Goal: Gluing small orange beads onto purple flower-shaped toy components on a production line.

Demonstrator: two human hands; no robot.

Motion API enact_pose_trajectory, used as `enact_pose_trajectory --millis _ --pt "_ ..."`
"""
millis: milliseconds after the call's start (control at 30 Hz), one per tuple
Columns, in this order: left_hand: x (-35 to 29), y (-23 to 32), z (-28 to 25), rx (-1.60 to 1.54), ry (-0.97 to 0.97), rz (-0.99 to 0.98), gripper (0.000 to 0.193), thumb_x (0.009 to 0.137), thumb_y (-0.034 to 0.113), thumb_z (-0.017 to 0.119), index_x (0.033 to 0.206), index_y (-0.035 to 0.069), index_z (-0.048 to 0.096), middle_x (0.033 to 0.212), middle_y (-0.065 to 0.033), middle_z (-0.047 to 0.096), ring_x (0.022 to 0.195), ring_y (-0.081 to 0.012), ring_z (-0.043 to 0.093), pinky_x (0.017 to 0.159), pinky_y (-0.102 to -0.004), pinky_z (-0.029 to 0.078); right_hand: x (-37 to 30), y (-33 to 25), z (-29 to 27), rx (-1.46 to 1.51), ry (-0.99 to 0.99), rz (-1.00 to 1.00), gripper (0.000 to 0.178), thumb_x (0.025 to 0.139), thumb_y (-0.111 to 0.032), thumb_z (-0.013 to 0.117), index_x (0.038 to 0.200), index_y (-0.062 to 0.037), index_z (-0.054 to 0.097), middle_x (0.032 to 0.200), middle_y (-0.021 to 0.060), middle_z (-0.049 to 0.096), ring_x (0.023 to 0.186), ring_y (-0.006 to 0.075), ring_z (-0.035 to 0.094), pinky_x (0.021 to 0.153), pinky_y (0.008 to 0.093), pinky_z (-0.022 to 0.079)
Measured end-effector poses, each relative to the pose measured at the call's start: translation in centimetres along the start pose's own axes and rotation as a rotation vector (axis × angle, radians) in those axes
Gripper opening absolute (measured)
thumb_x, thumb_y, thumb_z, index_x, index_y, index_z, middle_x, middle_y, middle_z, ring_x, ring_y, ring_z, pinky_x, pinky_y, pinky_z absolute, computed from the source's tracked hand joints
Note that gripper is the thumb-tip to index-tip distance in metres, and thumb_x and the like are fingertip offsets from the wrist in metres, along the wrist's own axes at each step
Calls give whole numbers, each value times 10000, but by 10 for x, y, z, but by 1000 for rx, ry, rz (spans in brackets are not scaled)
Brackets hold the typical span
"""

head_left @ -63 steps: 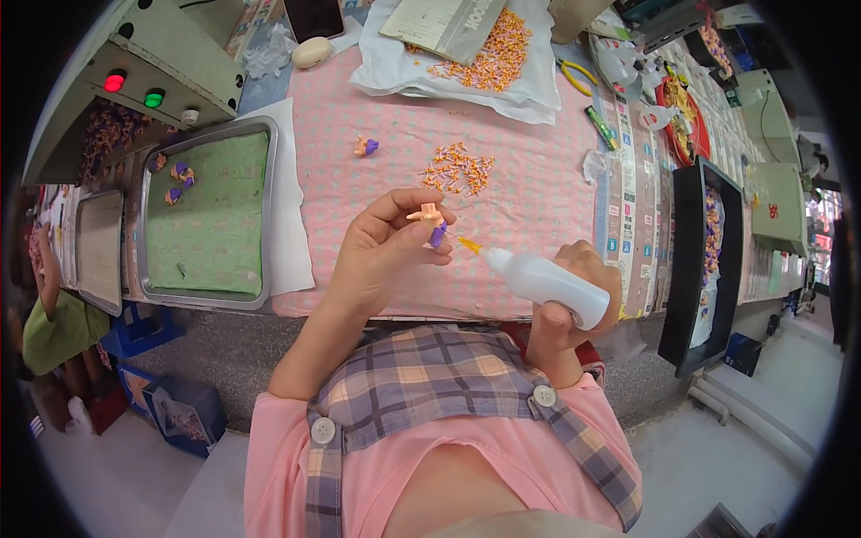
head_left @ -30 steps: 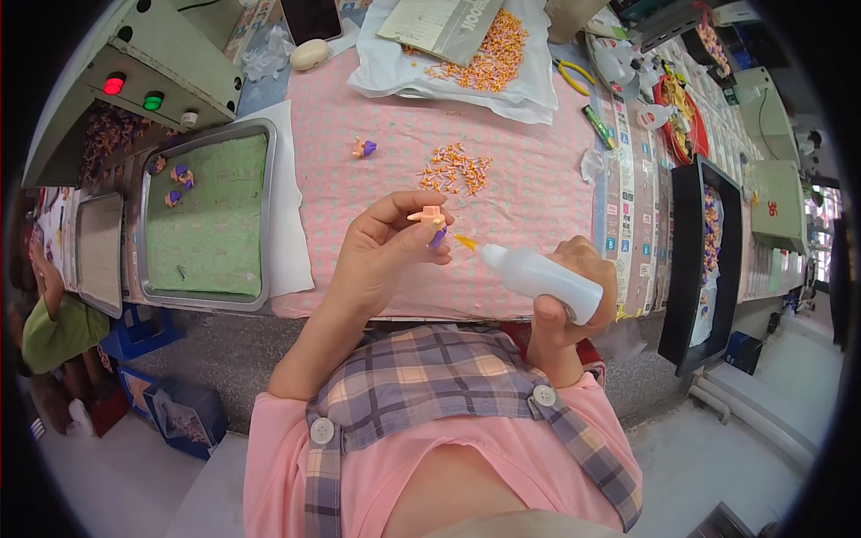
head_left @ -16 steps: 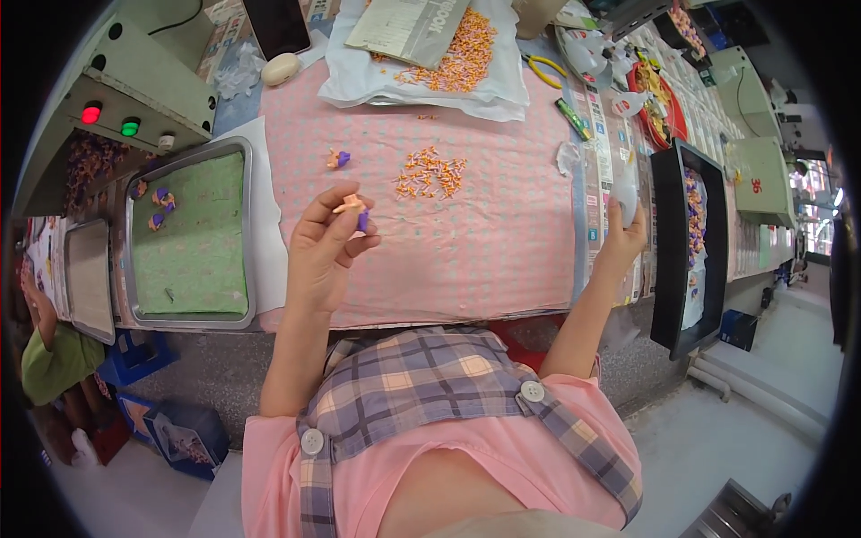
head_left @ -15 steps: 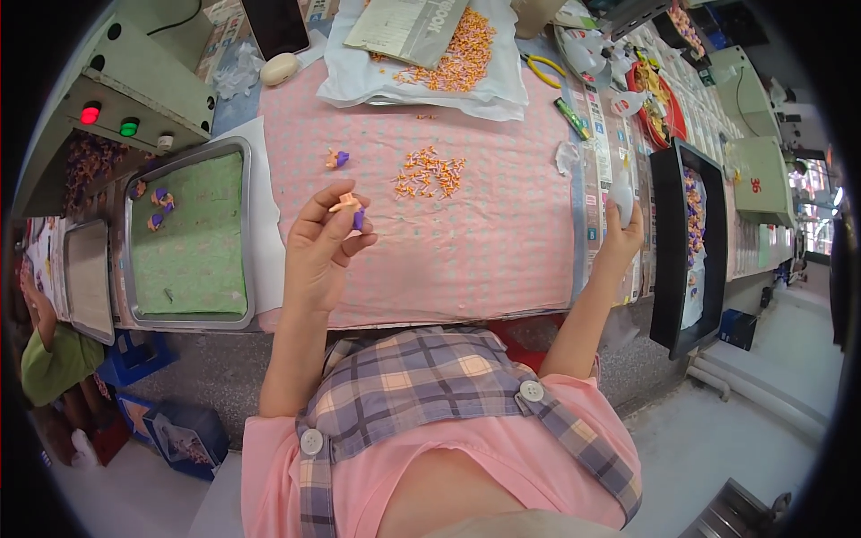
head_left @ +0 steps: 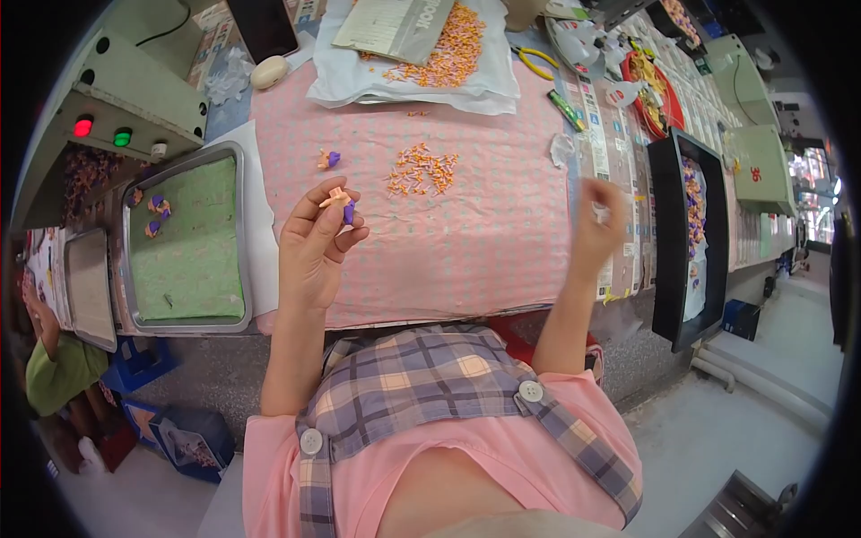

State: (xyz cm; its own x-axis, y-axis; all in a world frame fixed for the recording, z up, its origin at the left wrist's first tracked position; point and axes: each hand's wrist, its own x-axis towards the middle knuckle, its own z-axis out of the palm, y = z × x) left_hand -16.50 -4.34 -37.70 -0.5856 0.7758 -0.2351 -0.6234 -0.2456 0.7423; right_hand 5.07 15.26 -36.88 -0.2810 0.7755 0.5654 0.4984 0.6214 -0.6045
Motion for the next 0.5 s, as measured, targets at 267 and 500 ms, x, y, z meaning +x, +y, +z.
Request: enact_pose_trajectory --millis 267,500 --pt "-8 4 3 -7 22 20 325 790 91 512 1092 4 431 921 -83 534 705 -100 558 637 -231 506 -16 -22 88 6 -564 -51 106 627 -100 626 675 -18 578 618 64 506 598 179 477 555 272 389" --pt "-8 -3 -1 -6 6 -40 289 781 79 524 1055 5 466 923 -80 540 707 -104 555 639 -238 505 -13 -24 82 158 -616 89 109 629 -98 636 663 -14 575 624 60 542 594 143 513 546 242 401"
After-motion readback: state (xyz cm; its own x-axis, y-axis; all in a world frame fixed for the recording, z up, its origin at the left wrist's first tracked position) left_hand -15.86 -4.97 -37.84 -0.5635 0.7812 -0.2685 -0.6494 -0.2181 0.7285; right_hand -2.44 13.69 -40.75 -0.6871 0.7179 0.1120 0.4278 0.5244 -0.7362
